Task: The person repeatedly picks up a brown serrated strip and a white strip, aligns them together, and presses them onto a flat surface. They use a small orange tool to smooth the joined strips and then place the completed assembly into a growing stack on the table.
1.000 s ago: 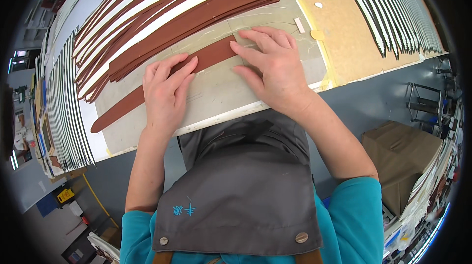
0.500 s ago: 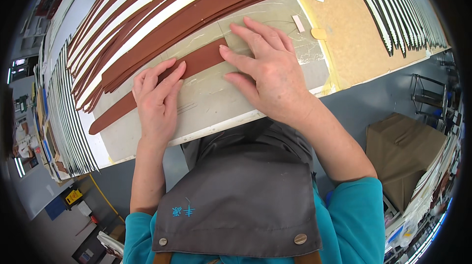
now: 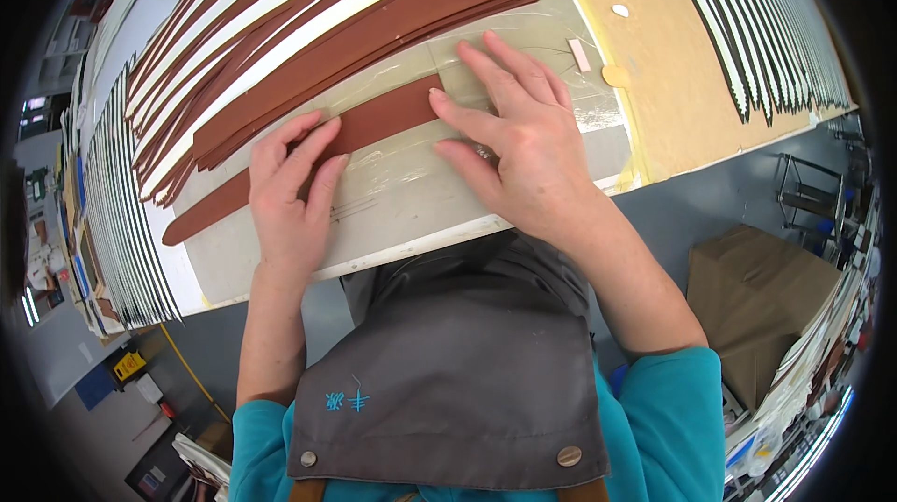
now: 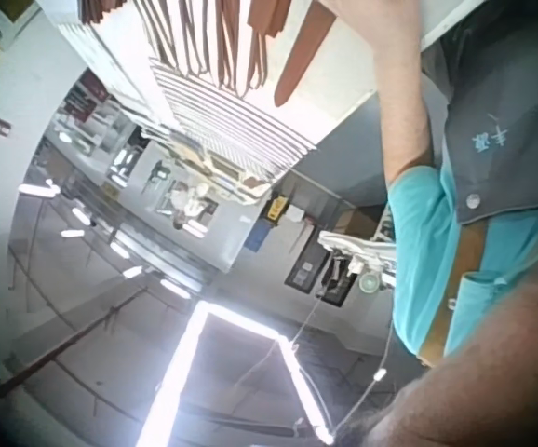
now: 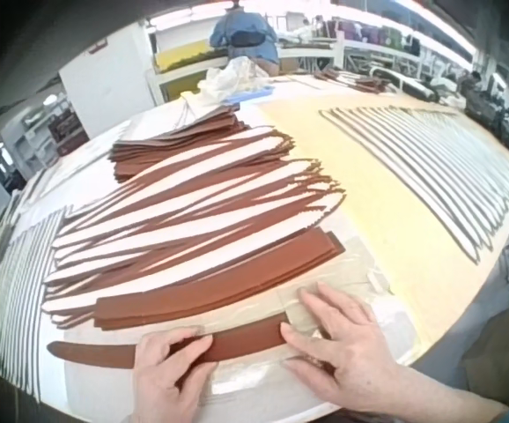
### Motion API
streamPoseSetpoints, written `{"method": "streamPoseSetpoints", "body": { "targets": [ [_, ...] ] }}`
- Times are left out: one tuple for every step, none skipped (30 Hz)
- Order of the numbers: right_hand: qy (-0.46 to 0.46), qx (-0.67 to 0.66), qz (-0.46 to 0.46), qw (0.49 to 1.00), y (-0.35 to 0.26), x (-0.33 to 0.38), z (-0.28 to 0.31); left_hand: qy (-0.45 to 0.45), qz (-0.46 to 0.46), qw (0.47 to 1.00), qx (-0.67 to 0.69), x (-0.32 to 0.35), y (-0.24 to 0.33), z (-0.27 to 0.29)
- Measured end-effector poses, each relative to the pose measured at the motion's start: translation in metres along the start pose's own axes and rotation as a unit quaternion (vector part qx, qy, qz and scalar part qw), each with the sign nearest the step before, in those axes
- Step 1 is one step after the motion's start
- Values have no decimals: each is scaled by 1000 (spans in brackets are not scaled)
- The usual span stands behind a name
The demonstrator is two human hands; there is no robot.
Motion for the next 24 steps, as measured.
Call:
{"method": "streamPoseSetpoints", "body": {
  "targets": [
    [0, -5, 0, 1000, 0, 0, 0, 4, 2, 1000, -9, -1, -3, 5],
    [-1, 0, -4, 1000, 0, 0, -1, 8, 6, 1000, -19, -1, -7, 11],
    [-3, 5, -8, 1000, 1, 1, -1, -12, 5, 999, -31, -2, -10, 14],
    [-4, 10, -12, 1000, 1, 2, -2, -15, 1, 1000, -26, -1, -11, 15],
    [-10, 17, -16, 1000, 1, 1, -1, -17, -3, 1000, -20, -1, -11, 14],
    [-14, 16, -14, 1000, 0, 1, -2, -20, -8, 1000, -13, -1, -12, 13],
    [-17, 16, -11, 1000, 0, 1, -3, -9, -23, 1000, -19, 1, -13, 13],
    [-21, 18, -11, 1000, 0, 1, -3, -7, -24, 999, -20, 1, -14, 13],
    [-26, 18, -12, 999, -1, 0, -2, -6, -24, 999, -22, 2, -15, 12],
    [-28, 20, -10, 999, -1, -1, -2, -5, -25, 999, -24, 3, -15, 12],
    [-29, 24, -9, 999, 0, 0, -3, -1, -27, 999, -26, 4, -15, 11],
    [-29, 27, -8, 999, 0, 0, -3, 2, -28, 999, -29, 4, -15, 11],
    [-32, 28, -7, 999, 0, 0, -3, 5, -30, 999, -32, 5, -15, 11],
    [-34, 31, -7, 999, 0, 0, -3, 5, -29, 999, -31, 5, -15, 10],
    [-37, 34, -7, 999, 0, 0, -3, 6, -28, 999, -31, 5, -14, 10],
    [-38, 33, -6, 999, 0, -1, -3, 6, -28, 999, -31, 5, -14, 10],
    [-39, 33, -5, 999, 1, 0, -3, 8, -29, 999, -34, 6, -14, 9],
    [-40, 32, -5, 999, 1, 0, -4, 9, -30, 999, -36, 6, -14, 9],
    [-42, 32, -6, 999, 1, 0, -4, 10, -32, 999, -39, 6, -14, 9],
    [-44, 33, -6, 998, 1, 0, -4, 9, -32, 999, -41, 6, -14, 9],
    [-45, 33, -6, 998, 1, -1, -4, 8, -33, 998, -44, 6, -14, 9],
    [-46, 32, -6, 998, 1, -1, -4, 8, -34, 998, -46, 5, -13, 9],
    [-46, 32, -7, 998, 1, -1, -4, 5, -35, 998, -46, 5, -13, 9],
    [-46, 33, -7, 998, 1, -1, -4, 3, -36, 998, -45, 4, -13, 9]
  ]
}}
Point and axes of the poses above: each hand's wrist, its own x-axis away from the middle knuckle, its own z-axis out of the back of the hand, y = z × x, the point moved 5 cm from there along -x, towards the middle knuckle, and after that the axes turned 5 degrees about -z, right-handed, at the moved point
